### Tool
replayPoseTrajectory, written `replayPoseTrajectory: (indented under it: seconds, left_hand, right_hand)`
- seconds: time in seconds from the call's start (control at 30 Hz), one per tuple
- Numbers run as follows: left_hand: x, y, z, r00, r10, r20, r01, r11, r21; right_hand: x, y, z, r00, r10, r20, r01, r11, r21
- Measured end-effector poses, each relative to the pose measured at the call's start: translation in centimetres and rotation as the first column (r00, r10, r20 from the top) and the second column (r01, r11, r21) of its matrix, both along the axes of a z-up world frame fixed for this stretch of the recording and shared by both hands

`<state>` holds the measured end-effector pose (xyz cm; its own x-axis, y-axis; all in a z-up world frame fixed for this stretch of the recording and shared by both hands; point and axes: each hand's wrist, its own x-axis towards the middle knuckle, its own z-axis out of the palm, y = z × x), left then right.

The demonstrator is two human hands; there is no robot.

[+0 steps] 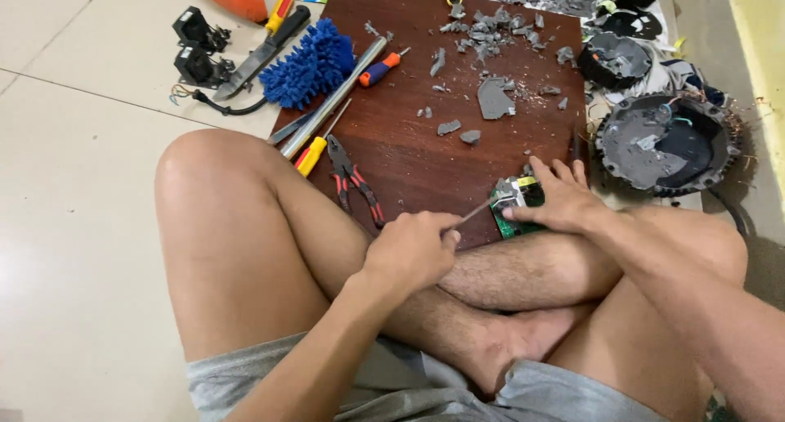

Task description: The person sits on the floor and uses a screwdriver and pliers to disassemble a circular electronic device. They remove screws, pry open the casing, and separate the internal circuit board from the housing.

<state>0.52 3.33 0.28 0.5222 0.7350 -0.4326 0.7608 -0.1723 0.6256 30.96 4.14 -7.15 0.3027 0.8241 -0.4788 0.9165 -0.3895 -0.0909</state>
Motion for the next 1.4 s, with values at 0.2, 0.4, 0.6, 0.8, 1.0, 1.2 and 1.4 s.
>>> replayPoseTrajectory:
  seconds: [0.2, 0.4, 0.6, 0.8, 1.0, 1.2, 1.4]
  left_hand:
    - [1.7, 0.2, -1.4, 0.987, -0.102, -0.125, 0.126, 0.971, 0.201]
    - [3.1, 0.1, -1.2, 0.96, -0.164, -0.228, 0.246, 0.881, 0.403]
    - [5.4, -1.2, 0.1, 0.911, -0.189, -0.365, 0.353, 0.817, 0.457]
    - [7.3, -1.9, -0.1, 0.931, -0.174, -0.322, 0.309, 0.845, 0.437]
    - [8.2, -0.4, -0.1, 0.983, -0.036, -0.179, 0.089, 0.95, 0.3]
    - [10.7, -4.0, -1.7, 0.993, 0.017, -0.113, 0.008, 0.976, 0.216]
    - [10.8, -1.5, -3.7, 0.876, 0.478, 0.073, -0.45, 0.861, -0.237]
  right_hand:
    - [-0.4, 0.3, -1.4, 0.999, 0.015, 0.04, -0.016, 0.999, 0.042]
    - [-0.1, -0.3, -1.2, 0.999, 0.034, 0.017, -0.035, 0.995, 0.09]
    - [-1.0, -0.4, 0.1, 0.998, 0.044, 0.048, -0.048, 0.995, 0.085]
    - [0.5, 0.3, -2.0, 0.999, 0.015, 0.049, -0.02, 0.994, 0.108]
    - [1.4, 0.9, -2.3, 0.996, -0.012, 0.092, 0.006, 0.997, 0.072]
    - [1.1, 0.5, -1.6, 0.993, -0.116, 0.023, 0.112, 0.984, 0.138]
    - [-0.4, -0.2, -0.5, 0.991, -0.132, -0.021, 0.134, 0.985, 0.112]
